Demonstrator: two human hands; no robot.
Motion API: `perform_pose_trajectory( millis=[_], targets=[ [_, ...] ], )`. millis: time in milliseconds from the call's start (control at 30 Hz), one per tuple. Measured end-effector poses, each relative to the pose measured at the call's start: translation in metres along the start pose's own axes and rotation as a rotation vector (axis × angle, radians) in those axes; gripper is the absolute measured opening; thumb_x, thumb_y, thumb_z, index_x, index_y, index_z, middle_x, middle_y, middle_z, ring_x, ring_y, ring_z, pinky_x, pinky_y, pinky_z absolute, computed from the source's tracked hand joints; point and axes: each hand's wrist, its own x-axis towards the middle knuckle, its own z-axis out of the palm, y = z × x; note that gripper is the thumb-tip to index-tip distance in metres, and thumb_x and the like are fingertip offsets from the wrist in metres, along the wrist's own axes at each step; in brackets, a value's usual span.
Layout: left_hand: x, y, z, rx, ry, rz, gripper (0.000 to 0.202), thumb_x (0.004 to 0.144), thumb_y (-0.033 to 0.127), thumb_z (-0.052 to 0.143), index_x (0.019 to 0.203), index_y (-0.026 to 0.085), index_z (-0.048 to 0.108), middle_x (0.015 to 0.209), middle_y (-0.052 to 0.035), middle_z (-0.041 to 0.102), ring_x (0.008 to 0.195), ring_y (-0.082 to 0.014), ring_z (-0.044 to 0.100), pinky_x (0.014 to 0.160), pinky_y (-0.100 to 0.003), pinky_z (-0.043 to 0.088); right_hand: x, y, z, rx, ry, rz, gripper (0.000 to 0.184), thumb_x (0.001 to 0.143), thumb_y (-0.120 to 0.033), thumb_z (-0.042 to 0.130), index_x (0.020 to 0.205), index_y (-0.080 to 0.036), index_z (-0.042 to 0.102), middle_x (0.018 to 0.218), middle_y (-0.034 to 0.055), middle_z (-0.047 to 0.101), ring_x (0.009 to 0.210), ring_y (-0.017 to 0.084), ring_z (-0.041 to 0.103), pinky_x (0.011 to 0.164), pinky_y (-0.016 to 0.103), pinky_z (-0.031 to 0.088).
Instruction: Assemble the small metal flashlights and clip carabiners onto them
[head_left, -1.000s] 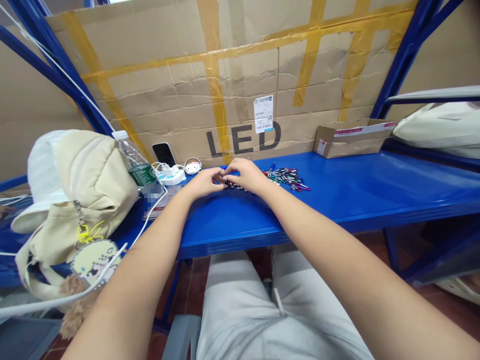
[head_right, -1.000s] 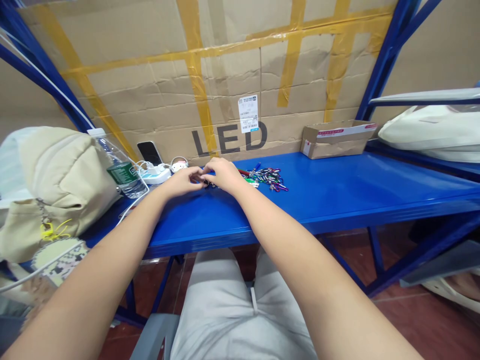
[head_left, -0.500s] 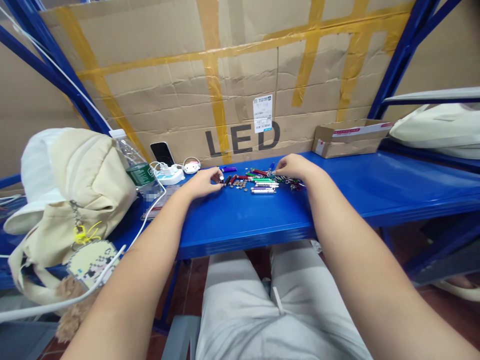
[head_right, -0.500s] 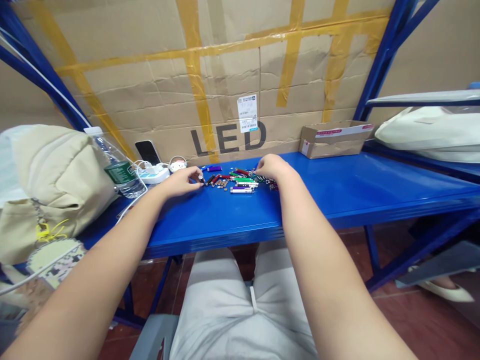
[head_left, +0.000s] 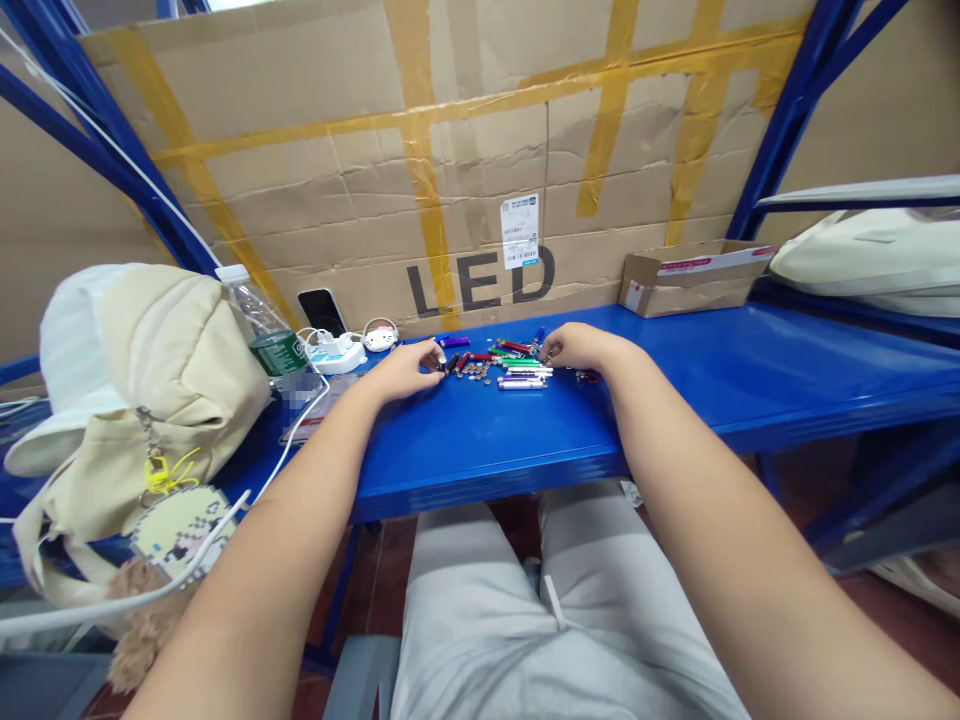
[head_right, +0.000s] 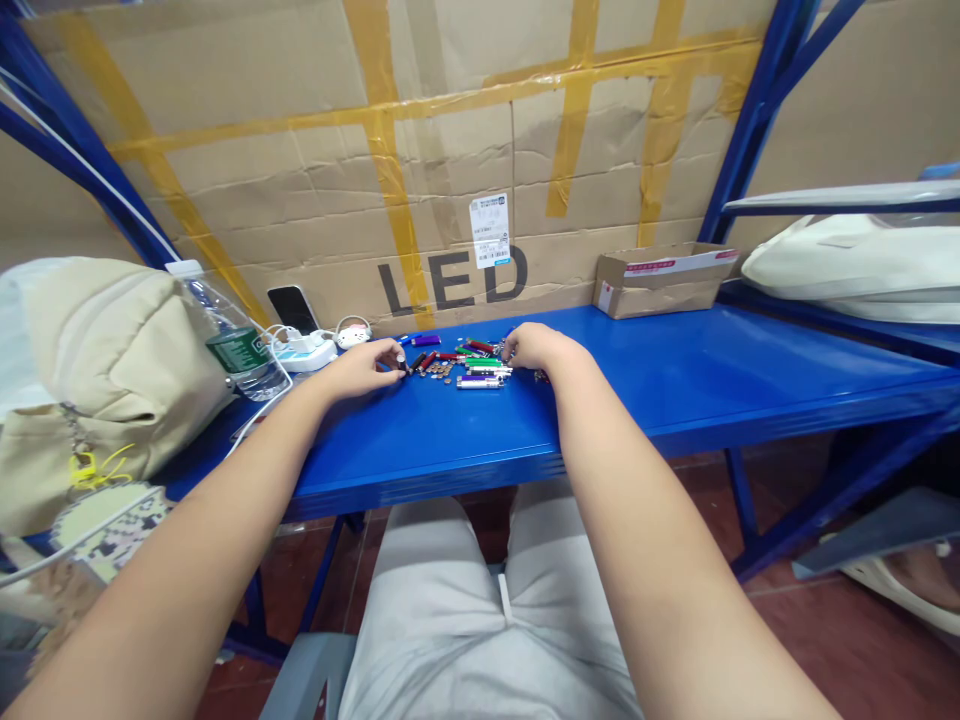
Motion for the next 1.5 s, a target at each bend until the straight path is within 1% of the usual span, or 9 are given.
perform_pose_trajectory(
  millis=[167, 267, 400, 800, 933, 1067, 1167, 1233, 1500],
  targets=[
    [-0.001, 0.010, 0.000, -0.011, 0.015, -0.017, 0.021, 0.072, 0.030, 0.059, 0.089, 0.019, 0.058, 0.084, -0.0031, 0.066, 0.078, -0.0198, 0.061, 0.076, -0.032, 0.048, 0.002, -0.003, 0.000, 0.066, 0.178, 0.018, 0.012, 0.073, -0.018, 0.064, 0.079, -0.021, 0.075, 0.087, 0.0047, 0.074, 0.083, 0.019, 0.066, 0.074, 0.028, 0.049],
    [-0.001, 0.020, 0.004, -0.040, 0.001, -0.024, 0.023, 0.073, 0.029, 0.059, 0.093, 0.018, 0.062, 0.085, -0.0033, 0.066, 0.075, -0.0187, 0.060, 0.075, -0.032, 0.048, 0.001, -0.016, 0.001, 0.367, 0.299, -0.121, 0.012, 0.078, -0.023, 0.063, 0.083, -0.018, 0.073, 0.091, 0.0062, 0.074, 0.087, 0.019, 0.066, 0.082, 0.031, 0.051],
    [0.001, 0.030, 0.011, -0.070, -0.035, -0.028, 0.029, 0.077, 0.030, 0.057, 0.102, 0.018, 0.064, 0.090, -0.0031, 0.066, 0.076, -0.0183, 0.059, 0.074, -0.031, 0.048, -0.001, -0.043, 0.010, 0.667, 0.285, -0.310, 0.016, 0.078, -0.030, 0.065, 0.086, -0.018, 0.071, 0.090, 0.0055, 0.073, 0.085, 0.017, 0.066, 0.078, 0.031, 0.052],
    [0.005, 0.035, 0.019, -0.165, -0.055, 0.032, 0.034, 0.087, 0.041, 0.048, 0.102, 0.016, 0.066, 0.082, -0.0034, 0.066, 0.072, -0.0183, 0.060, 0.068, -0.029, 0.047, 0.000, -0.076, 0.029, 0.554, 0.310, -0.360, 0.014, 0.078, -0.021, 0.060, 0.083, -0.015, 0.071, 0.081, 0.0036, 0.072, 0.072, 0.013, 0.061, 0.067, 0.025, 0.045],
    [0.007, 0.038, 0.023, 0.001, 0.092, 0.155, 0.030, 0.090, 0.036, 0.047, 0.100, 0.017, 0.068, 0.089, -0.0054, 0.069, 0.084, -0.0201, 0.061, 0.078, -0.031, 0.045, 0.000, -0.080, 0.030, 0.575, 0.345, -0.311, 0.011, 0.075, -0.019, 0.060, 0.077, -0.014, 0.069, 0.078, 0.0035, 0.071, 0.069, 0.013, 0.060, 0.065, 0.024, 0.044],
    [0.006, 0.050, 0.026, 0.423, 0.251, 0.220, 0.032, 0.095, 0.032, 0.039, 0.102, 0.017, 0.067, 0.098, -0.0100, 0.067, 0.092, -0.0227, 0.060, 0.078, -0.034, 0.042, 0.001, -0.084, 0.033, 0.714, 0.401, -0.225, 0.007, 0.071, -0.018, 0.060, 0.068, -0.014, 0.065, 0.069, 0.0013, 0.067, 0.066, 0.013, 0.057, 0.063, 0.024, 0.043],
    [0.005, 0.058, 0.027, 0.695, 0.287, 0.194, 0.039, 0.098, 0.032, 0.032, 0.100, 0.016, 0.067, 0.091, -0.0117, 0.067, 0.088, -0.0248, 0.059, 0.073, -0.037, 0.039, 0.003, -0.085, 0.037, 0.937, 0.340, -0.140, 0.013, 0.071, -0.016, 0.056, 0.059, -0.016, 0.060, 0.055, -0.0018, 0.059, 0.057, 0.011, 0.054, 0.058, 0.022, 0.042],
    [0.006, 0.059, 0.026, 0.712, 0.270, 0.208, 0.038, 0.098, 0.031, 0.033, 0.099, 0.017, 0.068, 0.090, -0.0115, 0.067, 0.087, -0.0244, 0.060, 0.072, -0.036, 0.039, 0.004, -0.084, 0.039, 1.016, 0.281, -0.104, 0.016, 0.072, -0.016, 0.054, 0.057, -0.016, 0.058, 0.052, -0.0021, 0.057, 0.054, 0.011, 0.052, 0.056, 0.022, 0.042],
    [0.012, 0.030, 0.019, 0.150, 0.177, 0.253, 0.030, 0.092, 0.035, 0.048, 0.105, 0.019, 0.070, 0.100, -0.0054, 0.071, 0.094, -0.0192, 0.062, 0.085, -0.029, 0.045, 0.007, -0.070, 0.032, 0.447, 0.367, -0.453, 0.011, 0.082, -0.021, 0.059, 0.078, -0.014, 0.068, 0.078, 0.0046, 0.069, 0.073, 0.014, 0.059, 0.067, 0.024, 0.039]
  ],
)
